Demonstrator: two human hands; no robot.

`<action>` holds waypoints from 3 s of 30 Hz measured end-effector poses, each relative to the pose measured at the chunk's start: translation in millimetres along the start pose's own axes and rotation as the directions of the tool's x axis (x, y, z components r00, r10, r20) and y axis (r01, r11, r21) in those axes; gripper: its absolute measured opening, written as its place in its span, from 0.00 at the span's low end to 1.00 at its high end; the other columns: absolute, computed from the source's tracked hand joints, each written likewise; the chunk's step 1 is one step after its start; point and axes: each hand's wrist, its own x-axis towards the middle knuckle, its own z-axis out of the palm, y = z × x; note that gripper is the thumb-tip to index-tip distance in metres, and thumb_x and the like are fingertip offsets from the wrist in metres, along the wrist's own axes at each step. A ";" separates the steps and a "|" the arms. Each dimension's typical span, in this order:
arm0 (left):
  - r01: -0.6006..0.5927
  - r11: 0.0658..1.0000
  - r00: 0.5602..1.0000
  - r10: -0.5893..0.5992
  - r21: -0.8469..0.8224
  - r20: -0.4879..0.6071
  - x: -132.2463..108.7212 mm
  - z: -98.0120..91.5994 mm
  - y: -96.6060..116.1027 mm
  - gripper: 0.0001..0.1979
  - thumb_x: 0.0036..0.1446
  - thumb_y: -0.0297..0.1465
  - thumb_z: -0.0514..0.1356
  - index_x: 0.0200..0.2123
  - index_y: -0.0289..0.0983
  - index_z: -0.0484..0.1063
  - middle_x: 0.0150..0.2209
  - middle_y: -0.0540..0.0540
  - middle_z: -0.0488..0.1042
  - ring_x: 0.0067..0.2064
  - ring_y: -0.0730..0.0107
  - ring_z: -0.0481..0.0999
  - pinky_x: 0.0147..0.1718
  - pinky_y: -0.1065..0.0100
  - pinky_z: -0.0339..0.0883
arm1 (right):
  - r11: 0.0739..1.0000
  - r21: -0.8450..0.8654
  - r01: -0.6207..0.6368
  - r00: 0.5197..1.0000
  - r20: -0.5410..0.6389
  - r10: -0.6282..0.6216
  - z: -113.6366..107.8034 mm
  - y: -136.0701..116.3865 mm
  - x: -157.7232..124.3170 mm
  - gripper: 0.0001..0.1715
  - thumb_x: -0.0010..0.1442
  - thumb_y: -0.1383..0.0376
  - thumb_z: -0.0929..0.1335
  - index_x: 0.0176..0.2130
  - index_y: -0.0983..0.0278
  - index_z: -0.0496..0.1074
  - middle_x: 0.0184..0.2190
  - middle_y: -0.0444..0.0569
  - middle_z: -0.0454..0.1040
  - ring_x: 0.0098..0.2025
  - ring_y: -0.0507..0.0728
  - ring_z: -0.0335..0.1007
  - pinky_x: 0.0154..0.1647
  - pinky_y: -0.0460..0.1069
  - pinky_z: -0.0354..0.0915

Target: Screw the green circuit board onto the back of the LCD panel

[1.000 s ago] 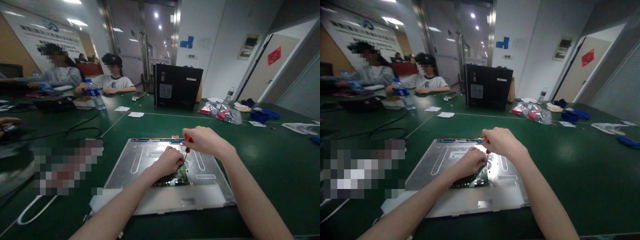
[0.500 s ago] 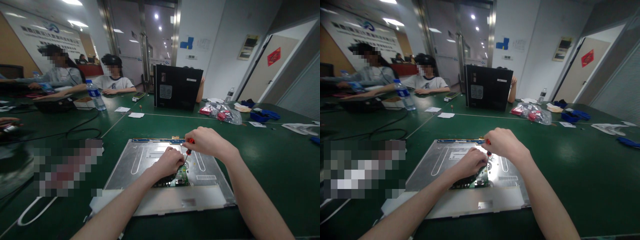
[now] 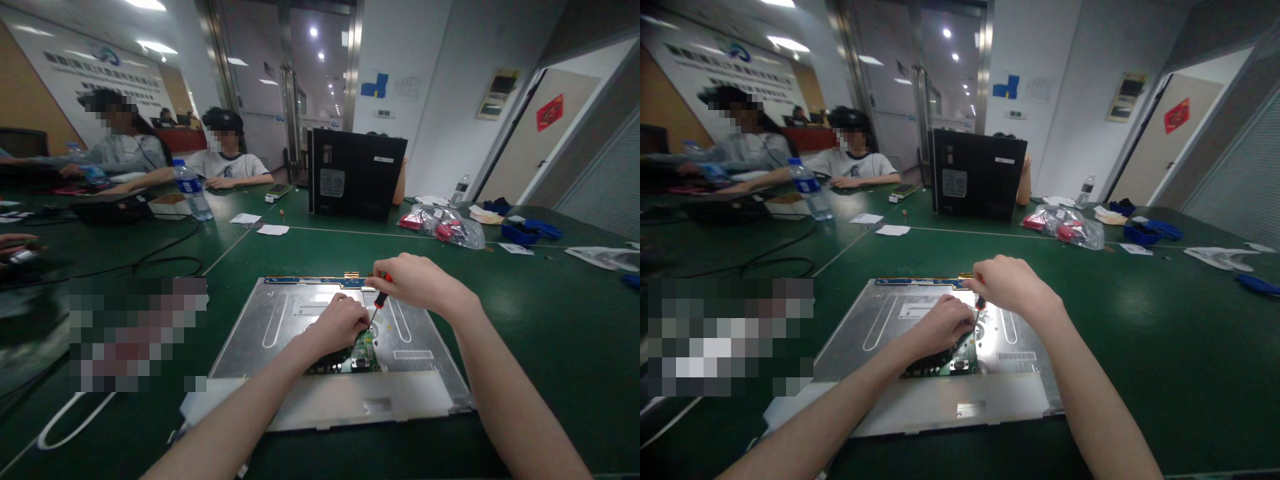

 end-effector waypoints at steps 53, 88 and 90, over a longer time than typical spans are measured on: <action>-0.006 1.000 1.000 0.006 -0.019 -0.010 -1.1 -1.7 1.2 0.06 0.55 0.23 0.57 0.29 0.37 0.72 0.32 0.49 0.76 0.37 0.67 0.73 0.44 0.63 0.56 | 0.998 0.005 0.067 0.996 -0.060 -0.067 0.9 -4.1 -6.7 0.14 0.55 0.58 0.65 0.40 0.61 0.67 0.28 0.47 0.72 0.27 0.54 0.64 0.23 0.47 0.47; -0.001 1.000 1.000 0.001 -0.013 -0.001 -0.3 -0.4 0.9 0.07 0.55 0.23 0.56 0.30 0.37 0.73 0.32 0.49 0.77 0.37 0.67 0.73 0.45 0.63 0.56 | 0.999 -0.052 -0.008 0.997 -0.072 0.004 1.8 -5.3 -1.6 0.17 0.62 0.55 0.58 0.35 0.61 0.69 0.26 0.49 0.72 0.26 0.55 0.65 0.22 0.48 0.45; -0.004 1.000 1.000 0.004 -0.002 -0.001 -0.1 -0.1 0.6 0.07 0.55 0.23 0.56 0.30 0.37 0.73 0.32 0.49 0.77 0.37 0.66 0.73 0.45 0.63 0.56 | 0.999 -0.044 0.033 0.995 -0.090 -0.037 2.3 -4.4 -2.9 0.11 0.60 0.59 0.61 0.38 0.61 0.67 0.26 0.47 0.71 0.26 0.54 0.64 0.22 0.48 0.45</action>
